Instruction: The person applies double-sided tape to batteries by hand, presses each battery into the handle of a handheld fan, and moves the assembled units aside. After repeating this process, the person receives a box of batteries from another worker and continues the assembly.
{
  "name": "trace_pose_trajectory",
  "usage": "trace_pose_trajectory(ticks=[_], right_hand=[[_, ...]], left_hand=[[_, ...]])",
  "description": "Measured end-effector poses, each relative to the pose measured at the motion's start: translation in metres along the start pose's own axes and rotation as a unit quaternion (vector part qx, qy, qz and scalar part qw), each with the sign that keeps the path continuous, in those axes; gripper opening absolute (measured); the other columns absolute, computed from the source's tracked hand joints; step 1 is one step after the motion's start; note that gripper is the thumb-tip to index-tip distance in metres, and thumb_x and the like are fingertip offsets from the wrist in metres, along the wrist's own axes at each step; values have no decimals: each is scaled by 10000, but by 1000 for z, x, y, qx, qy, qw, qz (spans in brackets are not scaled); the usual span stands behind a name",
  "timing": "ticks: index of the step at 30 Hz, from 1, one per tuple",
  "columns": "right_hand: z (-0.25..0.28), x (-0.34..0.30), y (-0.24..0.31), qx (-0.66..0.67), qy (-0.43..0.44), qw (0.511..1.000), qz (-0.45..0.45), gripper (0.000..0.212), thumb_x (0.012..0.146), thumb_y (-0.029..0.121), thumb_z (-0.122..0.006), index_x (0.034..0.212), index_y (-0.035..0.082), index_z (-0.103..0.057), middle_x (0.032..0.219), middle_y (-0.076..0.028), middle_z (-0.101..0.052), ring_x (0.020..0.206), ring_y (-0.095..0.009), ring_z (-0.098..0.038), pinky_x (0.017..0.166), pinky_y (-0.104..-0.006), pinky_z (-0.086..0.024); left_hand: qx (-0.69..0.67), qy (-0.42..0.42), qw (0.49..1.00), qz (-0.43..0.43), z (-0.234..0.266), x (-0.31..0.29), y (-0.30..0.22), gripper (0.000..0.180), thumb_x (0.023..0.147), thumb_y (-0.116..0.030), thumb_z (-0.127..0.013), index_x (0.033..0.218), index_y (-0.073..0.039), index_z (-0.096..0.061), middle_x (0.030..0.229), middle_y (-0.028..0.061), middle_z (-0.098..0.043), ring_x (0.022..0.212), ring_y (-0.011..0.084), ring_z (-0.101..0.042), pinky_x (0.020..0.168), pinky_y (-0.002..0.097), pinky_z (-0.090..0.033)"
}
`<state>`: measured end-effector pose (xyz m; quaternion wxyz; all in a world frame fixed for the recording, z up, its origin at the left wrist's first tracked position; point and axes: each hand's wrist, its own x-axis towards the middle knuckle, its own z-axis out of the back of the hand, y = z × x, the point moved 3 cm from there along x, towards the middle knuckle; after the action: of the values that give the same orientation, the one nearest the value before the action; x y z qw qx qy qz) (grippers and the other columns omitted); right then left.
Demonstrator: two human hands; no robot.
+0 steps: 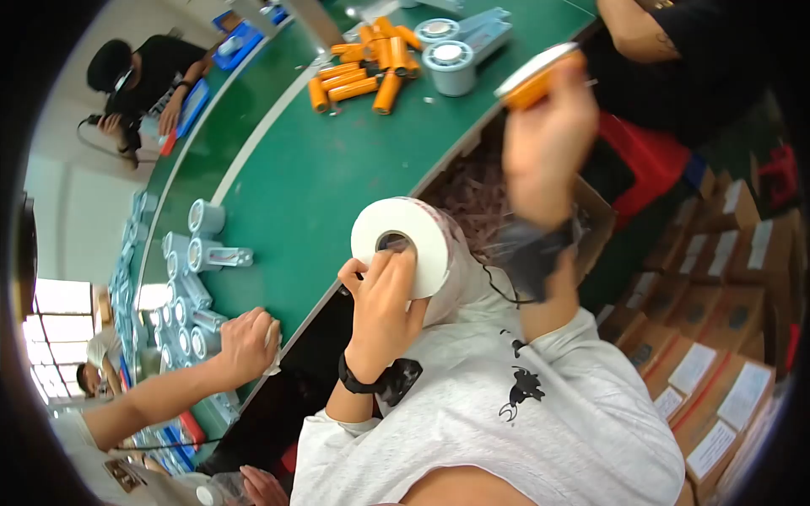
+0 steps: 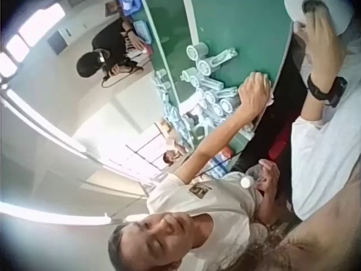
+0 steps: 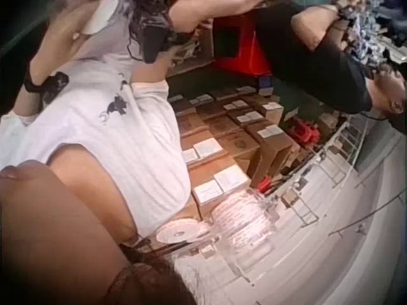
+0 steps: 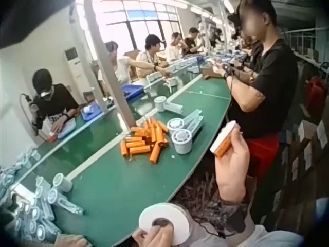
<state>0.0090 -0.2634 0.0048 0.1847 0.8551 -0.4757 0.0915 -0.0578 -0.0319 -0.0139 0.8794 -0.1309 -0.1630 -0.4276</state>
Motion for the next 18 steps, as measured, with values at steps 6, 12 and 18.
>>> trace_pose_trajectory(ticks=[6, 12, 18], right_hand=[[-15, -10, 24, -104, 208, 972, -33, 372, 901, 214, -539, 1177, -28, -479, 1064, -71, -542, 993, -177, -529, 878, -308, -416], [9, -25, 20, -165, 213, 959, -85, 403, 886, 176, -562, 1211, -40, -462, 1125, -89, -526, 1044, -174, -512, 908, -309, -407], [-7, -43, 23, -188, 194, 963, -24, 375, 833, 59, -607, 1163, -75, -492, 1146, -103, -545, 1010, -132, -517, 903, -256, -399]], left_hand=[[0, -18, 994, 107, 12, 61, 60, 346, 730, -133, -632, 1030, 13, -540, 957, 157, -572, 1020, 328, -487, 863, 410, -323], [-133, -46, 967, 214, -46, 96, 163, 225, 732, -72, -593, 955, -57, -624, 999, 156, -598, 1016, 329, -512, 861, 371, -417], [187, 10, 867, 462, 34, 30, 258, 480, 622, -190, -706, 1076, -87, -589, 1125, 128, -584, 1100, 350, -472, 932, 443, -361]])
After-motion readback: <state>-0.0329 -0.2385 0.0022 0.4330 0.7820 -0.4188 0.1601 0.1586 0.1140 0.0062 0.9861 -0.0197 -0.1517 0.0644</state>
